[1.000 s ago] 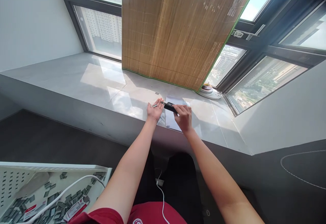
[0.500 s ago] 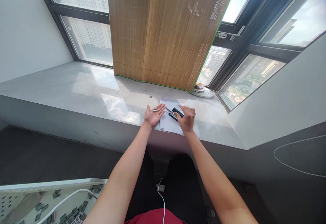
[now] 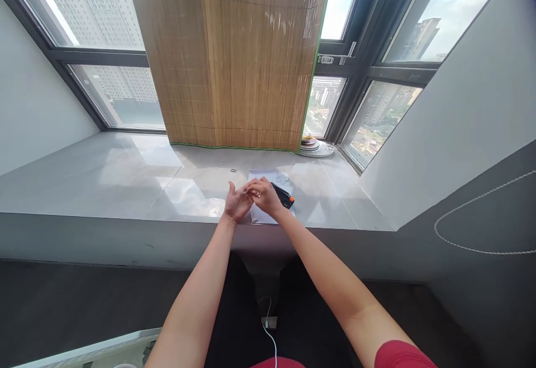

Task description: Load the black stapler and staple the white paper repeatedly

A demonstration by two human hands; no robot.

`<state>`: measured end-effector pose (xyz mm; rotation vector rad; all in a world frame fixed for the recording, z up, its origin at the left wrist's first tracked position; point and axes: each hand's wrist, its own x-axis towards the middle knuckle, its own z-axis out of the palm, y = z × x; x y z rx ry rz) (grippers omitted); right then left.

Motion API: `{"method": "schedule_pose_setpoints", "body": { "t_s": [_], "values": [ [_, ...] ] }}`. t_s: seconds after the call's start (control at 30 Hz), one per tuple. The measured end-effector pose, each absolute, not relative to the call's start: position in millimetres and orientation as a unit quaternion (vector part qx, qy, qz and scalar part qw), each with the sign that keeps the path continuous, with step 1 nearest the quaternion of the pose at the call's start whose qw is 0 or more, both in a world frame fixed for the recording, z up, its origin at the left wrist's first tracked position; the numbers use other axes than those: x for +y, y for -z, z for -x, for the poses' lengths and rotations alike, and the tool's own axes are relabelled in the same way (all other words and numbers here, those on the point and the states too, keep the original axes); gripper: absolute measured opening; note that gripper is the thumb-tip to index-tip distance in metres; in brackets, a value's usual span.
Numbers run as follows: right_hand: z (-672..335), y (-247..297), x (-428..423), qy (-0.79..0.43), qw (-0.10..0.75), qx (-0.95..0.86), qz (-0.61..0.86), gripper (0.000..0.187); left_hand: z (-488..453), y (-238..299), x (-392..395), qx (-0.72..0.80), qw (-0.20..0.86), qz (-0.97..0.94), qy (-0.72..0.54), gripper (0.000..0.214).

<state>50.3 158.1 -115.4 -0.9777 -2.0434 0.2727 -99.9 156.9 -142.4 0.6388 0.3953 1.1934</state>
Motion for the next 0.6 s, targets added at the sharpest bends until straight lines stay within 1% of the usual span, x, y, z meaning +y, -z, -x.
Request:
{"method": "schedule_pose_setpoints", "body": {
  "t_s": [0.03, 0.1, 0.13, 0.17, 0.2, 0.23, 0.27, 0.33, 0.37, 0.43, 0.53, 0.6],
  "values": [
    [-55.8, 112.3, 154.5, -0.103, 0.436, -0.806, 0.387, 0.022, 104.1, 141.3, 159.7, 0.231, 0.718, -0.34, -0.562, 0.083],
    [-75.7, 107.5, 150.1, -0.09, 0.482, -0.77, 0.408, 0.015, 115.2, 140.9, 167.5, 0.402, 0.56, -0.441, -0.574, 0.07],
    [-90.8, 106.8, 150.2, -0.083, 0.504, -0.743, 0.431, 0.012, 121.2, 142.0, 171.6, 0.51, 0.444, -0.474, -0.564, 0.061],
    [-109.2, 107.8, 152.0, -0.075, 0.52, -0.714, 0.463, 0.011, 126.5, 144.1, 175.4, 0.599, 0.335, -0.519, -0.51, 0.052],
    [-130.2, 110.1, 155.5, -0.067, 0.526, -0.685, 0.5, 0.011, 130.6, 147.2, 178.5, 0.633, 0.291, -0.526, -0.488, 0.045],
    [-152.8, 113.7, 160.7, -0.061, 0.521, -0.658, 0.54, 0.013, 133.2, 151.0, 180.7, 0.663, 0.252, -0.531, -0.464, 0.044],
    [-175.9, 118.0, 167.2, -0.057, 0.503, -0.638, 0.581, 0.014, 134.2, 155.1, 182.0, 0.707, 0.182, -0.556, -0.396, 0.047],
    [-218.3, 126.9, 183.1, -0.059, 0.445, -0.607, 0.655, 0.017, 132.6, 162.7, 182.7, 0.75, 0.091, -0.589, -0.288, 0.054],
    [-235.4, 130.7, 192.1, -0.055, 0.419, -0.591, 0.687, 0.017, 131.1, 165.7, 182.6, 0.76, 0.055, -0.601, -0.242, 0.055],
    [-258.1, 136.2, 211.3, -0.009, 0.397, -0.563, 0.725, 0.02, 128.7, 169.9, 182.5, 0.763, 0.024, -0.614, -0.199, 0.058],
    [-266.2, 140.2, 240.1, 0.059, 0.386, -0.568, 0.724, 0.026, 129.3, 173.7, 183.6, 0.759, 0.002, -0.624, -0.186, 0.058],
    [-262.1, 142.6, 257.1, 0.037, 0.354, -0.581, 0.732, 0.026, 131.0, 175.5, 184.4, 0.757, -0.007, -0.627, -0.184, 0.058]
  ]
}}
